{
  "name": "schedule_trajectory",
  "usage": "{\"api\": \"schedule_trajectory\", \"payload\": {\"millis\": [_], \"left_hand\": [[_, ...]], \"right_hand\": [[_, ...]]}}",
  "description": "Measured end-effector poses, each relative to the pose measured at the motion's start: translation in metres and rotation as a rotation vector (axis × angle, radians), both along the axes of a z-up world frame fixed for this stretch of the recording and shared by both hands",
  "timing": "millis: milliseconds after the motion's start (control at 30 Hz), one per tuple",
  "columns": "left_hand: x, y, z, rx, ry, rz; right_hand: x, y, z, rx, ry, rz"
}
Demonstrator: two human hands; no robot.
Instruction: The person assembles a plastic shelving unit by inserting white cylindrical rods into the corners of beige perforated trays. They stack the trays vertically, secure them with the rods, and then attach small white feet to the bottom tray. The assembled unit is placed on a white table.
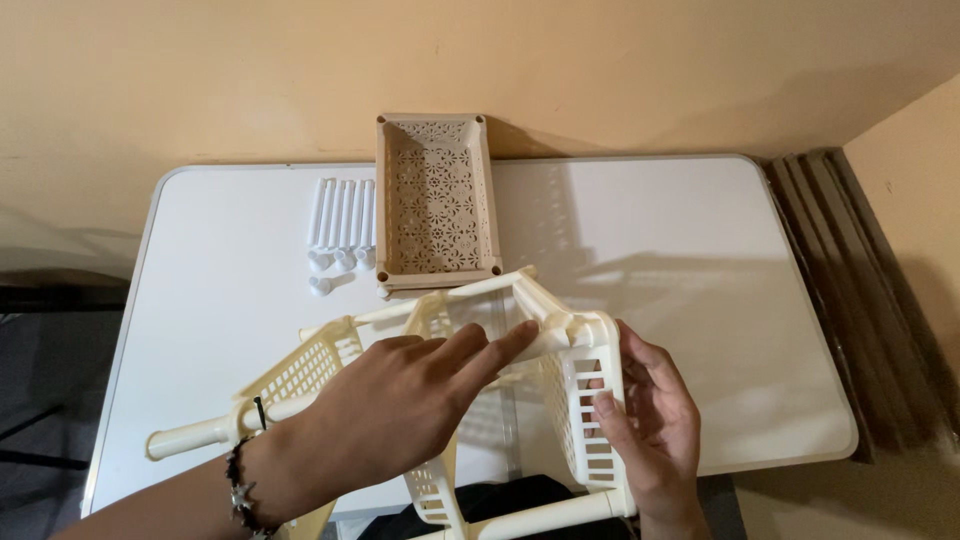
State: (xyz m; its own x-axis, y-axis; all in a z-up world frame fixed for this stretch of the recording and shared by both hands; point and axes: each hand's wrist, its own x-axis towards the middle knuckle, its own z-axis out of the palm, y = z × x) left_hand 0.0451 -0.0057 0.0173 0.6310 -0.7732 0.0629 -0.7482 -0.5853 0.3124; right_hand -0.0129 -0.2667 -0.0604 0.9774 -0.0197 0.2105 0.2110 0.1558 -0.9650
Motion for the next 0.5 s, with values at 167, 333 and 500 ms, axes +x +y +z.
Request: {"api": "schedule_trajectory", "payload": {"millis": [167,333,500], "left_hand": [[0.002,-0.001,0.0,-0.105,-0.004,-0.043],[0.003,0.002,-0.002,-0.192,0.037,-0.007],[0.009,0.023,0.003,-0.284,-0.015,-0.009]], "right_hand": [[-0.003,0.001,-0.003,-0.014,0.021,-0.025],[0.001,0.002,-0.004,-0.031,0.016,-0.012],[0.004,0.002,-0.005,-0.036,0.026,0.008]]}}
